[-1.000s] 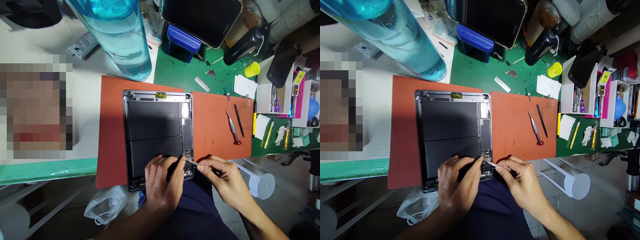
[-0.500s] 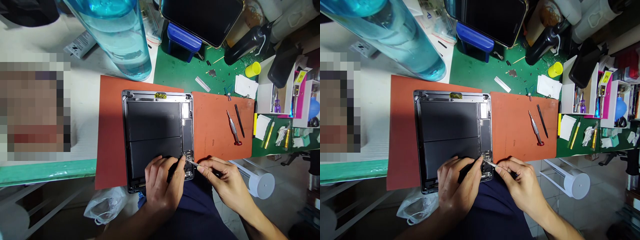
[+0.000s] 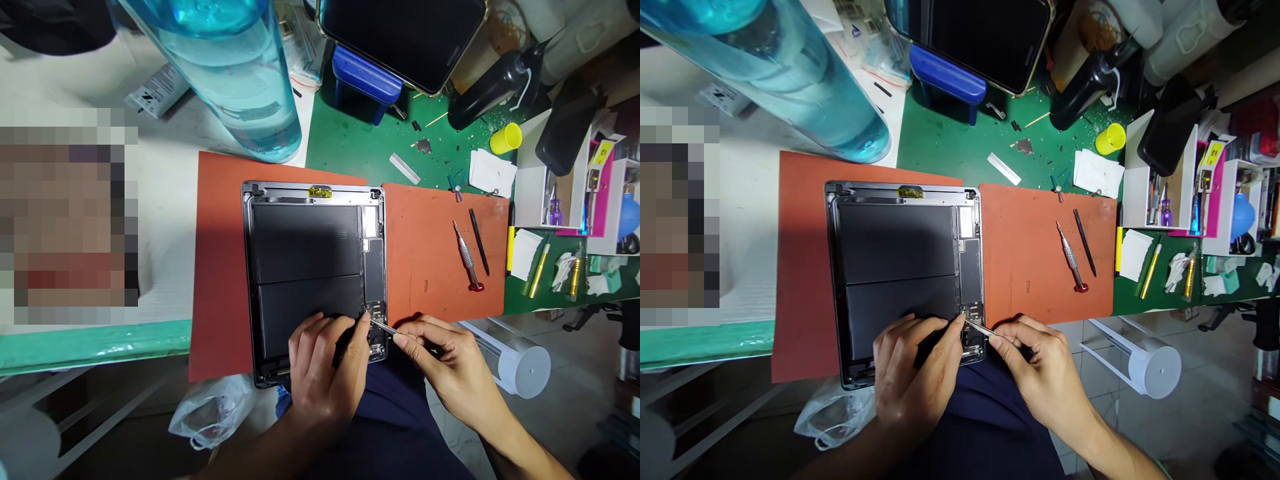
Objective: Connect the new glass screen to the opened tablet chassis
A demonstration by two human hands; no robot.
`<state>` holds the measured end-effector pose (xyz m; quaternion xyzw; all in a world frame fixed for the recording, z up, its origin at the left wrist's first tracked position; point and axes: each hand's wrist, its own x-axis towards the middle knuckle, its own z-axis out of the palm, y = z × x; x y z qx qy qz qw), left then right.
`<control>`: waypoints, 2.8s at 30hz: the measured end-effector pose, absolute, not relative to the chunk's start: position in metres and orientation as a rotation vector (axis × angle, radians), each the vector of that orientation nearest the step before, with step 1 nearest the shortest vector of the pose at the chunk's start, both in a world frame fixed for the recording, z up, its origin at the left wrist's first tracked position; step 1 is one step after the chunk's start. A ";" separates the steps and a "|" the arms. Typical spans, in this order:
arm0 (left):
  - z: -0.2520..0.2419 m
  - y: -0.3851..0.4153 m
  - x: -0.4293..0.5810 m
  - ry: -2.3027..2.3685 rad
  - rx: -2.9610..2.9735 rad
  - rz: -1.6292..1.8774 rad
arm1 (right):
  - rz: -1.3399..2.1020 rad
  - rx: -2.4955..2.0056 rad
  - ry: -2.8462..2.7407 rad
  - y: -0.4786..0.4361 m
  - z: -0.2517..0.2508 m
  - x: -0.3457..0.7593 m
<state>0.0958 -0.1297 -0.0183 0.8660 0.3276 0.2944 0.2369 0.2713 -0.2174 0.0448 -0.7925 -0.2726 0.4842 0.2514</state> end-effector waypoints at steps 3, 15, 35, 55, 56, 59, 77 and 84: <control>-0.019 -0.130 0.095 0.905 2.376 0.806 | 1.305 -2.155 -0.759 -0.217 0.045 0.271; -0.019 -0.131 0.096 0.918 2.375 0.795 | 1.300 -2.159 -0.748 -0.219 0.047 0.270; -0.019 -0.132 0.095 0.922 2.373 0.789 | 1.300 -2.164 -0.766 -0.216 0.046 0.270; -0.019 -0.132 0.097 0.933 2.376 0.778 | 1.291 -2.173 -0.754 -0.214 0.046 0.269; -0.019 -0.132 0.096 0.933 2.379 0.770 | 1.289 -2.174 -0.759 -0.214 0.046 0.269; -0.019 -0.132 0.095 0.936 2.388 0.759 | 1.291 -2.169 -0.756 -0.214 0.046 0.269; -0.018 -0.129 0.096 0.910 2.415 0.776 | 1.337 -2.274 -0.749 -0.231 0.061 0.284; -0.018 -0.130 0.097 0.907 2.395 0.760 | 1.150 -2.245 -0.718 -0.214 0.045 0.276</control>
